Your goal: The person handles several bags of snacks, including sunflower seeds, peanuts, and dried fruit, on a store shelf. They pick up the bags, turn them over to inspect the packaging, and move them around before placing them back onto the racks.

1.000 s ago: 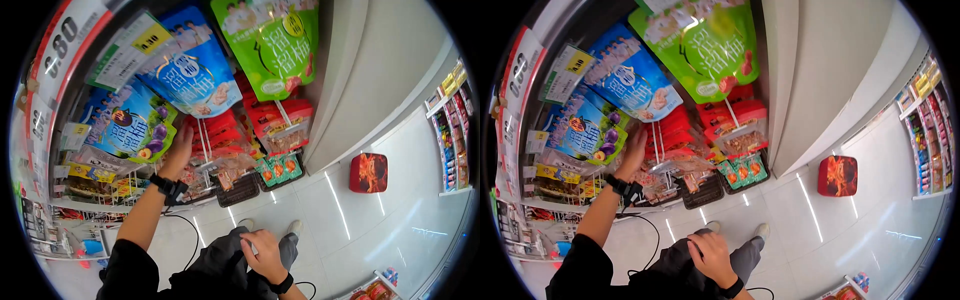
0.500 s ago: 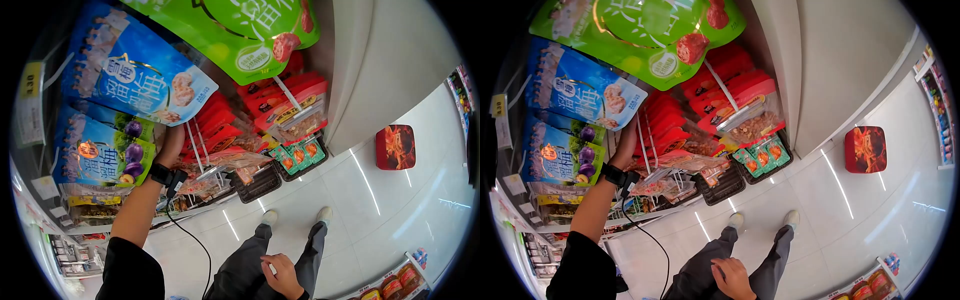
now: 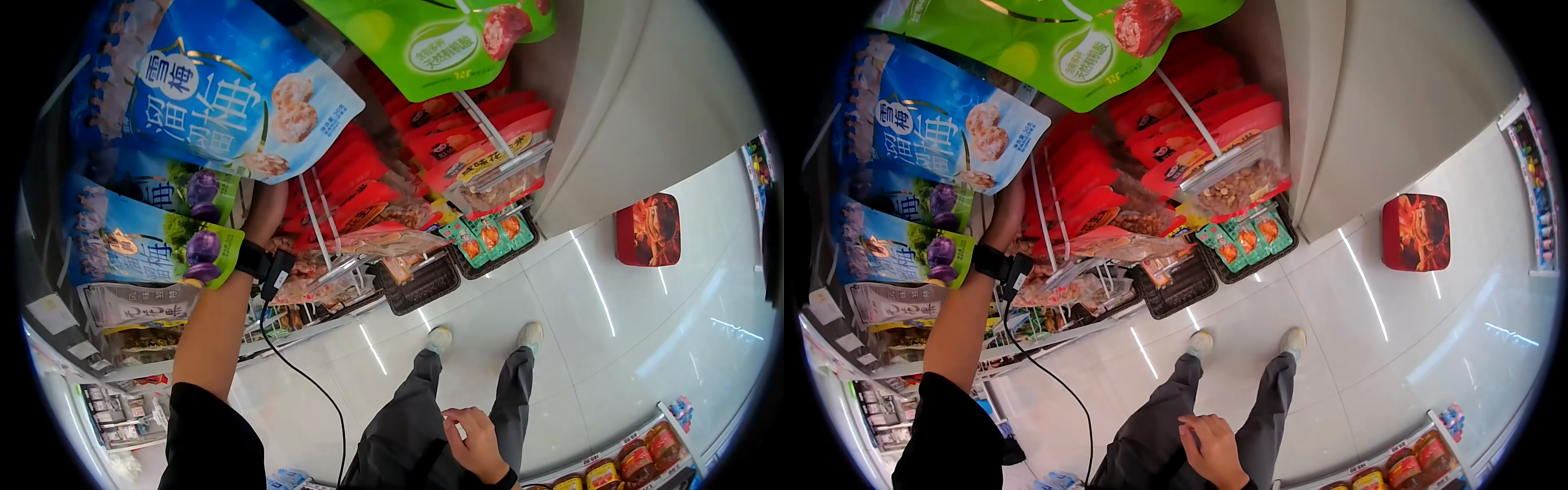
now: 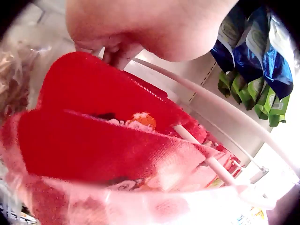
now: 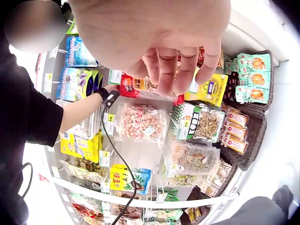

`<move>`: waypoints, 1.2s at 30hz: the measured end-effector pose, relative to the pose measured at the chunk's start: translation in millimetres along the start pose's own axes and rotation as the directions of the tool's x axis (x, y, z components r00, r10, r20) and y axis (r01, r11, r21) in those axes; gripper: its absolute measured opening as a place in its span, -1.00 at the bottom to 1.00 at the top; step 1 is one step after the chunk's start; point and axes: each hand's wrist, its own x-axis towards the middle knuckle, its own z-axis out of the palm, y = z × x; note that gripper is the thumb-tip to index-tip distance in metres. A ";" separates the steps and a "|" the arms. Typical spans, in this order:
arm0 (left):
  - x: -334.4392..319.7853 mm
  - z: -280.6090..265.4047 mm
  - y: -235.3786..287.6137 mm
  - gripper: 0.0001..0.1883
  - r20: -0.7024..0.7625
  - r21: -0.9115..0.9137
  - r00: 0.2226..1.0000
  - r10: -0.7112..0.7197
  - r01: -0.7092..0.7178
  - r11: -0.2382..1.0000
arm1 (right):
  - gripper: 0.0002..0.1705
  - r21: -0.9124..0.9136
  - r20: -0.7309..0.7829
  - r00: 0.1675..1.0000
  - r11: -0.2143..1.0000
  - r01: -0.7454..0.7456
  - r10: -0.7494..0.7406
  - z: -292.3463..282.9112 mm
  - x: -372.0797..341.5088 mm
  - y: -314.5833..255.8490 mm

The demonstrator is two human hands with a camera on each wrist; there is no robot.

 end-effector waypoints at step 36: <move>-36.4 15.7 69.3 -0.48 -0.024 -0.081 1.000 0.001 -0.003 0.997 | -0.86 0.007 -0.022 0.997 0.997 -0.079 0.079 11.0 -2.8 12.0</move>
